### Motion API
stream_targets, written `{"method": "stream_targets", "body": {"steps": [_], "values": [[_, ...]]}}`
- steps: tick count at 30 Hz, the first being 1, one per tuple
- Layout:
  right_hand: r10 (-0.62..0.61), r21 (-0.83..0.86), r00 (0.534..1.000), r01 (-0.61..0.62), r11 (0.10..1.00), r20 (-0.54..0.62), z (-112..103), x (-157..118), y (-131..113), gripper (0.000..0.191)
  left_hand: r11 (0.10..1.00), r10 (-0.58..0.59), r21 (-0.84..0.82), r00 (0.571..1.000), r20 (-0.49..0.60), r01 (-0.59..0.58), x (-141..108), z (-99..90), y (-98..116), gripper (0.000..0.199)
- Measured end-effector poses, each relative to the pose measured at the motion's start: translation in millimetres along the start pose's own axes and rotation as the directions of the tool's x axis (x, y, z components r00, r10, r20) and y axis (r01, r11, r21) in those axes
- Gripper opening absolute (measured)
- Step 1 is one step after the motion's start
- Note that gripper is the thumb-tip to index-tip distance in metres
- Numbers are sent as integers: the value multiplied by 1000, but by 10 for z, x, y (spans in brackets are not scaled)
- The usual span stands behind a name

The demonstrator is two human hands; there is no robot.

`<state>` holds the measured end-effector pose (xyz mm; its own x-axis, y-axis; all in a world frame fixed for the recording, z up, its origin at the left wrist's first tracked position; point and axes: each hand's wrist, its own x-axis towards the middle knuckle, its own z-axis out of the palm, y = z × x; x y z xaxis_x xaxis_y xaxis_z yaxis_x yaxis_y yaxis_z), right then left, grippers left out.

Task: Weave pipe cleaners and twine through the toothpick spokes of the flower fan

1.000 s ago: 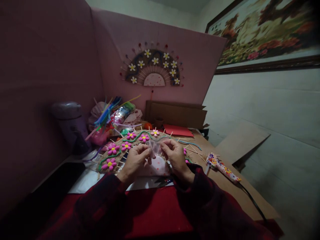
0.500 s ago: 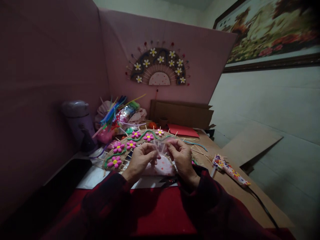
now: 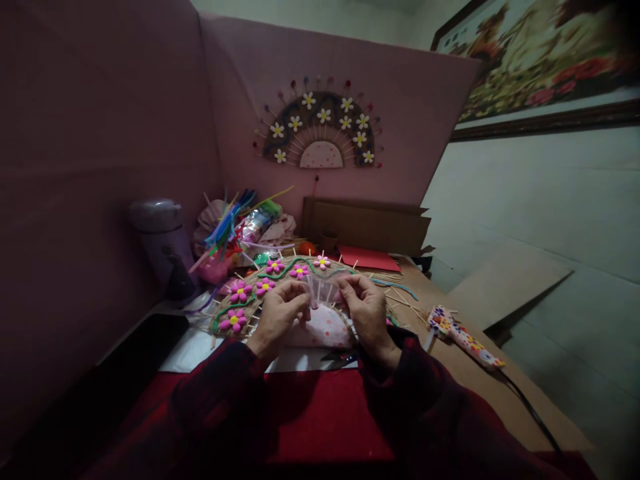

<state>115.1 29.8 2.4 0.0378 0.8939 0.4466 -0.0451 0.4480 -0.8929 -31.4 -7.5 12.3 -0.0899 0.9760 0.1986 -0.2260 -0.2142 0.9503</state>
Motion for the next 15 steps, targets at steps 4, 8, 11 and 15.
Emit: {"method": "stream_targets", "body": {"steps": [4,8,11,15], "values": [[13,2,1000,-13,1000,6,7,9,17,26,998,-24,-57,1000,8,25,8,-3,-5,19],[-2,-1,1000,2,1000,21,18,7,55,24,1000,-30,12,998,57,29,-8,12,6,29],[-21,-21,999,21,1000,30,25,4,65,24,996,-47,76,997,68,42,-18,17,13,29],[29,-2,998,-29,1000,50,35,1,53,25,995,-42,93,998,45,38,-8,8,3,29]]}}
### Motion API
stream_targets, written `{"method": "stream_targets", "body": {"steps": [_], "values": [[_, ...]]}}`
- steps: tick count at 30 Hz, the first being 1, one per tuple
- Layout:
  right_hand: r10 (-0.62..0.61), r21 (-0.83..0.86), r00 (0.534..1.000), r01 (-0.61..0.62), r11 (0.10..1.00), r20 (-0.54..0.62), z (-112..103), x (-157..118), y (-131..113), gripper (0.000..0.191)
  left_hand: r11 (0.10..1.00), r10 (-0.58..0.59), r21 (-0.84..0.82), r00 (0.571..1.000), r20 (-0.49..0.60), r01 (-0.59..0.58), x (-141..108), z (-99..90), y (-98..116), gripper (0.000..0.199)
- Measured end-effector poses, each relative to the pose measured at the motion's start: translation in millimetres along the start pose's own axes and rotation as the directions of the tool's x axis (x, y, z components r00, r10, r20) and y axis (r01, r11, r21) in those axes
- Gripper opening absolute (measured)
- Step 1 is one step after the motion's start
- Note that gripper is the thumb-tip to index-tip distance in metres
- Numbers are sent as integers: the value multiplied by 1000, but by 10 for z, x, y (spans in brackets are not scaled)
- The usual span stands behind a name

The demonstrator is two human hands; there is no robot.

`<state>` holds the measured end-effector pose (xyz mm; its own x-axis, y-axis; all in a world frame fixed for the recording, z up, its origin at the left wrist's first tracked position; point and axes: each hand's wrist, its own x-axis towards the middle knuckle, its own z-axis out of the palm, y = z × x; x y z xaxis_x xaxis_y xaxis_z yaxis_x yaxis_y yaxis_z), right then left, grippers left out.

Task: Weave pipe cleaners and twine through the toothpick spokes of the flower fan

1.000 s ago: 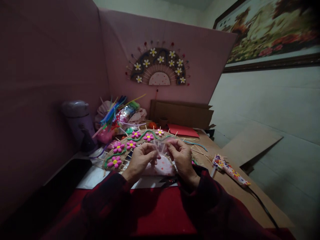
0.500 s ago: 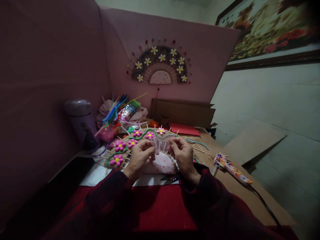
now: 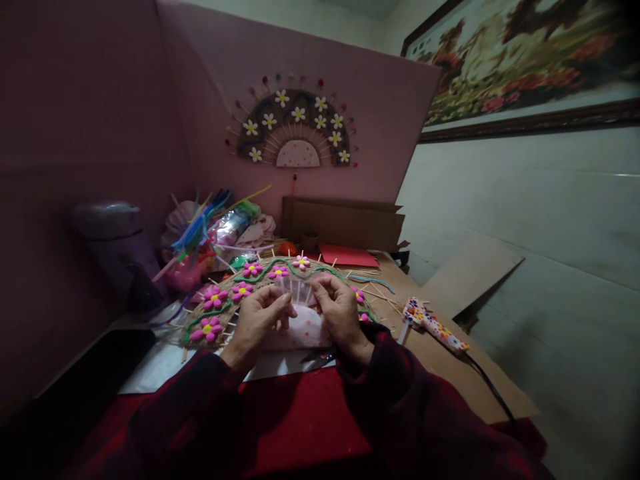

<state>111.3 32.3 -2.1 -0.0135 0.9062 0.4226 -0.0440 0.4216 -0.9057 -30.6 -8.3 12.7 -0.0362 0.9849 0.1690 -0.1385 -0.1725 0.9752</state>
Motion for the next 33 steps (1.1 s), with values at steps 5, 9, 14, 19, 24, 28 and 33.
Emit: {"method": "stream_targets", "body": {"steps": [5,9,14,19,24,28,33], "values": [[13,21,999,-14,1000,29,28,-3,-46,24,1000,1,13,999,-41,0,21,-10,-18,28],[36,-31,998,-35,999,57,-127,128,-165,25,1000,9,-9,997,-83,-10,19,-7,-3,33],[60,-199,922,-145,969,-382,-760,512,-251,21,1000,-21,-1,996,-86,21,-3,16,20,31],[110,-314,819,-335,889,-563,-1232,734,21,12,999,-44,-13,997,-64,43,0,24,-4,29],[71,-487,816,-409,772,-574,-1280,725,184,13,999,-42,-27,997,-61,41,12,21,-16,29],[-84,-634,830,-352,689,-552,-1230,687,20,16,1000,-10,4,997,-71,10,23,16,-22,27],[-154,-697,904,-189,692,-398,-1084,635,-251,23,999,24,39,998,-49,-22,20,28,-20,20]]}}
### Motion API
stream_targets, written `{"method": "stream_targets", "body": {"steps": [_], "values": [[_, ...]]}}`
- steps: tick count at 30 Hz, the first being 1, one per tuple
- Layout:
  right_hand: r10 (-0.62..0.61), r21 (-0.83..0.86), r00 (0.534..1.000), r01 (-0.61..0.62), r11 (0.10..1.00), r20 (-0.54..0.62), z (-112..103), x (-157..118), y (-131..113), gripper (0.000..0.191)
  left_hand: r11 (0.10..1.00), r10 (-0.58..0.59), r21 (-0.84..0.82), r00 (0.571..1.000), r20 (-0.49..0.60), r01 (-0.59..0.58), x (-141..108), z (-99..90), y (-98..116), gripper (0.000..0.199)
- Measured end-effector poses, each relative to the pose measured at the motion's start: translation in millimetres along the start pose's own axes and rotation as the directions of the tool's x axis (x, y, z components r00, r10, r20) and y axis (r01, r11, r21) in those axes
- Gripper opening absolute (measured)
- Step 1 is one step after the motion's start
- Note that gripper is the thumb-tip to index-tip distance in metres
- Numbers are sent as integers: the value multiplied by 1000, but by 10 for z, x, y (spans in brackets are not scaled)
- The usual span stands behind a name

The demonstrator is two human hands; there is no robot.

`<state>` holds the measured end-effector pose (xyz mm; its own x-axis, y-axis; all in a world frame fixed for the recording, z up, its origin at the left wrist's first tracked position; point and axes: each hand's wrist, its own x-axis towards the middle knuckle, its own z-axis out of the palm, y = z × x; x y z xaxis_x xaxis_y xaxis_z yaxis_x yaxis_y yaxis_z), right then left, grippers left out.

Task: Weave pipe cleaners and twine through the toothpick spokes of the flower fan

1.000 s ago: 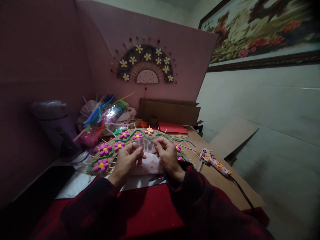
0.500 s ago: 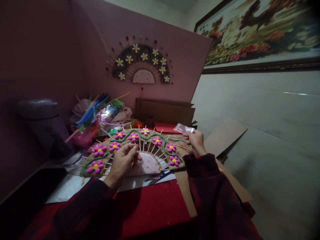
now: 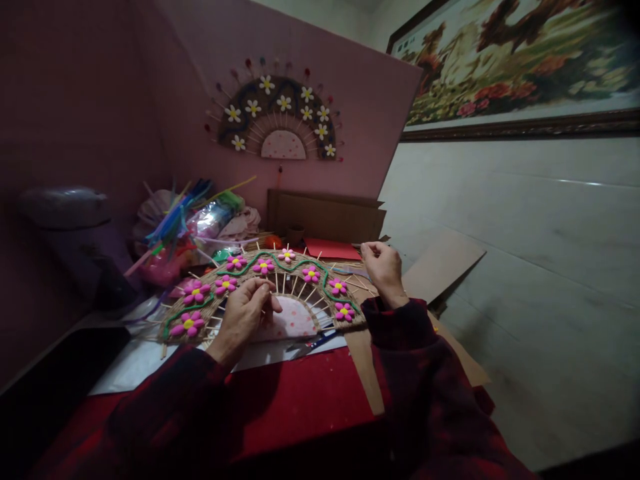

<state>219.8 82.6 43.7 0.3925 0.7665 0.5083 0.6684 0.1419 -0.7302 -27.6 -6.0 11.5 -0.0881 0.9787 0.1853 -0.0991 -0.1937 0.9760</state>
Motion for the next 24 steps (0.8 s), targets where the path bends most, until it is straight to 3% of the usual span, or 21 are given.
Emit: {"method": "stream_targets", "body": {"steps": [5,8,10,16,24], "values": [[-80,258,994,58,964,77,-117,-208,-205,42,998,39,56,998,39,-41,-23,0,-10,23],[-134,337,982,83,938,132,-166,-378,-193,49,994,62,92,997,55,-67,-30,-7,-45,24],[-140,367,986,96,925,96,-149,-480,-114,49,990,74,119,995,68,-82,-32,-8,-70,23],[-135,207,982,159,965,-129,-22,-630,152,46,975,89,196,992,90,-105,-41,-4,-102,25],[-212,5,977,212,977,34,-26,-616,151,41,960,93,255,991,94,-114,-66,-8,-134,32]]}}
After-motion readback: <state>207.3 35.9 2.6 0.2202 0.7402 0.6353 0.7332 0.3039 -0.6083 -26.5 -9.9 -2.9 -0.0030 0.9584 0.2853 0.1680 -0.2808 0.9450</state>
